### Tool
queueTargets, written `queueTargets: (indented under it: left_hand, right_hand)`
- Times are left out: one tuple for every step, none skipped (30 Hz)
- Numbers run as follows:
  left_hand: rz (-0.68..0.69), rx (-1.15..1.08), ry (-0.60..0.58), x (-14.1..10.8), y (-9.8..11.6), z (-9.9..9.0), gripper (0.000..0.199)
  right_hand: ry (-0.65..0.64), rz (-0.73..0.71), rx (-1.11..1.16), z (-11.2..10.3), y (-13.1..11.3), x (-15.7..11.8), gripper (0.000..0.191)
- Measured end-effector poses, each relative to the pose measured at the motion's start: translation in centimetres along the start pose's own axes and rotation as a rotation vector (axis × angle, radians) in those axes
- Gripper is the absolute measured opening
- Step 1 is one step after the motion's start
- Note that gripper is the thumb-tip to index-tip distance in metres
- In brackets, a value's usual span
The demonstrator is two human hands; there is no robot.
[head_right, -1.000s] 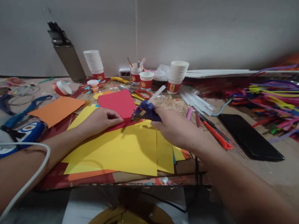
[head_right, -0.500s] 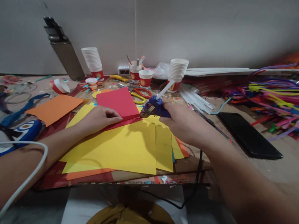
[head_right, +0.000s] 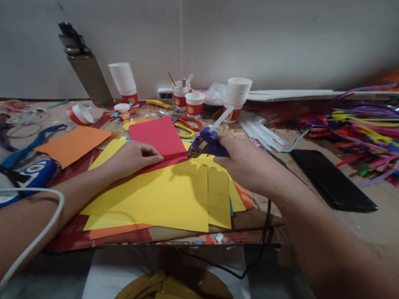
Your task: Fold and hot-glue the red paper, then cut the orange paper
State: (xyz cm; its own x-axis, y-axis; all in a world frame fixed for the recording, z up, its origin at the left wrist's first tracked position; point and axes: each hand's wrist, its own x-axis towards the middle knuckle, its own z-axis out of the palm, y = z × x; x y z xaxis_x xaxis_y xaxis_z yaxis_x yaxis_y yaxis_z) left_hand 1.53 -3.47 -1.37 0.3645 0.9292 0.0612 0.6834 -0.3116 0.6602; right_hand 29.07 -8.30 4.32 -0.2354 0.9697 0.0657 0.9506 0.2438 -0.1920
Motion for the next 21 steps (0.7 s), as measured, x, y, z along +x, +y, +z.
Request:
queueTargets:
  left_hand:
    - [-0.001,-0.002,0.001,0.0,0.0,0.0,0.024]
    - [-0.004,-0.001,0.001,0.0,0.0,0.0,0.024]
    - [-0.007,0.003,-0.002,0.0,0.0,0.0,0.024]
    - [-0.009,0.008,-0.004,0.0,0.0,0.0,0.024]
    - [-0.009,0.015,-0.006,0.0,0.0,-0.1,0.025]
    - [-0.007,0.021,-0.008,0.0,0.0,-0.1,0.026]
    - [-0.005,0.026,-0.008,0.0,0.0,-0.1,0.026]
    - [-0.002,0.032,-0.008,0.0,0.0,-0.1,0.026]
    - [0.0,0.037,-0.007,0.0,0.0,-0.1,0.026]
    - [0.0,0.041,-0.007,0.0,0.0,-0.1,0.026]
    - [0.001,0.044,-0.007,0.0,0.0,0.0,0.026]
    - [0.001,0.048,-0.007,0.0,0.0,0.0,0.026]
    - [0.001,0.051,-0.008,0.0,0.0,0.0,0.026]
    - [0.001,0.055,-0.011,0.0,0.0,0.0,0.026]
    - [0.002,0.06,-0.019,0.1,0.0,-0.1,0.027]
    - [0.008,0.068,-0.034,0.1,-0.1,-0.3,0.027]
    - [0.02,0.081,-0.056,0.1,-0.1,-0.6,0.026]
    - [0.039,0.101,-0.084,0.1,-0.3,-0.9,0.025]
    - [0.06,0.125,-0.115,0.2,-0.4,-1.2,0.024]
    - [0.081,0.154,-0.142,0.2,-0.6,-1.6,0.023]
    - [0.099,0.182,-0.163,0.3,-0.8,-1.9,0.023]
  right_hand:
    - [0.004,-0.002,-0.011,-0.1,0.3,0.0,0.023]
    - [0.004,0.0,-0.023,-0.2,0.4,0.0,0.024]
    - [0.005,0.006,-0.036,-0.2,0.5,0.0,0.025]
    - [0.01,0.017,-0.051,-0.2,0.5,0.1,0.026]
    - [0.015,0.028,-0.066,-0.1,0.4,0.1,0.027]
    - [0.018,0.036,-0.076,-0.1,0.2,0.1,0.027]
    - [0.018,0.042,-0.08,0.0,0.0,0.1,0.027]
    - [0.017,0.042,-0.078,0.0,-0.1,0.2,0.027]
    - [0.015,0.037,-0.073,0.1,-0.3,0.1,0.028]
    - [0.015,0.03,-0.067,0.1,-0.3,0.1,0.028]
    - [0.016,0.02,-0.062,0.1,-0.3,0.1,0.029]
    - [0.017,0.009,-0.058,0.1,-0.3,0.0,0.029]
    - [0.017,0.0,-0.055,0.0,-0.2,0.0,0.03]
    - [0.016,-0.006,-0.052,0.0,-0.1,-0.1,0.03]
    - [0.015,-0.009,-0.051,0.0,0.0,-0.1,0.031]
    - [0.015,-0.011,-0.049,-0.1,0.1,-0.1,0.031]
    - [0.016,-0.012,-0.045,-0.1,0.1,-0.1,0.031]
    - [0.016,-0.013,-0.037,-0.2,0.1,-0.2,0.03]
    - [0.012,-0.014,-0.025,-0.2,0.1,-0.1,0.029]
    - [0.003,-0.018,-0.009,-0.2,0.1,-0.1,0.028]
    - [-0.009,-0.024,0.008,-0.3,0.1,-0.1,0.026]
